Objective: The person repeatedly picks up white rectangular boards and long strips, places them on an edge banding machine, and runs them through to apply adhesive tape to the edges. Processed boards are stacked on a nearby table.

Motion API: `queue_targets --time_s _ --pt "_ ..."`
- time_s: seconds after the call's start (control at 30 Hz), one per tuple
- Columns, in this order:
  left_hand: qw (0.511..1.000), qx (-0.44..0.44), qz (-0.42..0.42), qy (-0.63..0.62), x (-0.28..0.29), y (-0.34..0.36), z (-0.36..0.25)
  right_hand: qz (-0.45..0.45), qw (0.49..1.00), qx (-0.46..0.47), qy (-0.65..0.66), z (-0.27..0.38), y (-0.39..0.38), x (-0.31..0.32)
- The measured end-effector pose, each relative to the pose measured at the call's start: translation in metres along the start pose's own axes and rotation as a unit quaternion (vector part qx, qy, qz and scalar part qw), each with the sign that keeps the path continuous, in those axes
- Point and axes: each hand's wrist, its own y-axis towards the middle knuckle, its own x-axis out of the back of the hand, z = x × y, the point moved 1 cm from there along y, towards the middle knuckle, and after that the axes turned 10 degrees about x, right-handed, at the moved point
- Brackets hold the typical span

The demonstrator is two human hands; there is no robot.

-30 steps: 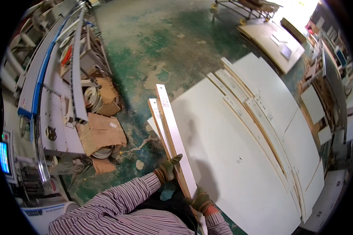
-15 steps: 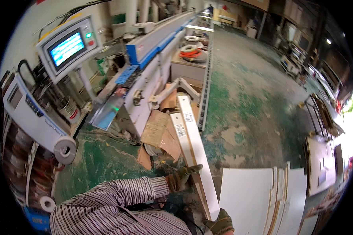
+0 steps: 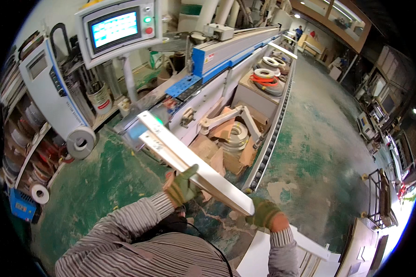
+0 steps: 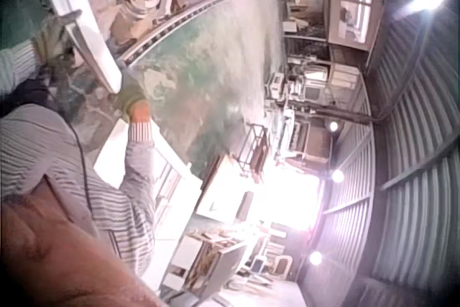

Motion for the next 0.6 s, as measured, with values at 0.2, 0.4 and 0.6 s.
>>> queue_targets --time_s 0.2,0.4,0.6 --pt "0.998 -0.018 0.040 -0.052 0.001 0.040 -0.071 0.080 0.990 -0.018 -0.113 -0.027 0.125 0.025" --pt "0.995 0.017 -0.103 0.011 0.036 0.101 -0.100 0.171 0.980 -0.065 -0.076 -0.024 0.188 0.041" --pt "0.998 -0.018 -0.054 0.007 0.036 0.122 -0.108 0.242 0.962 -0.073 -0.107 -0.031 0.234 0.056"
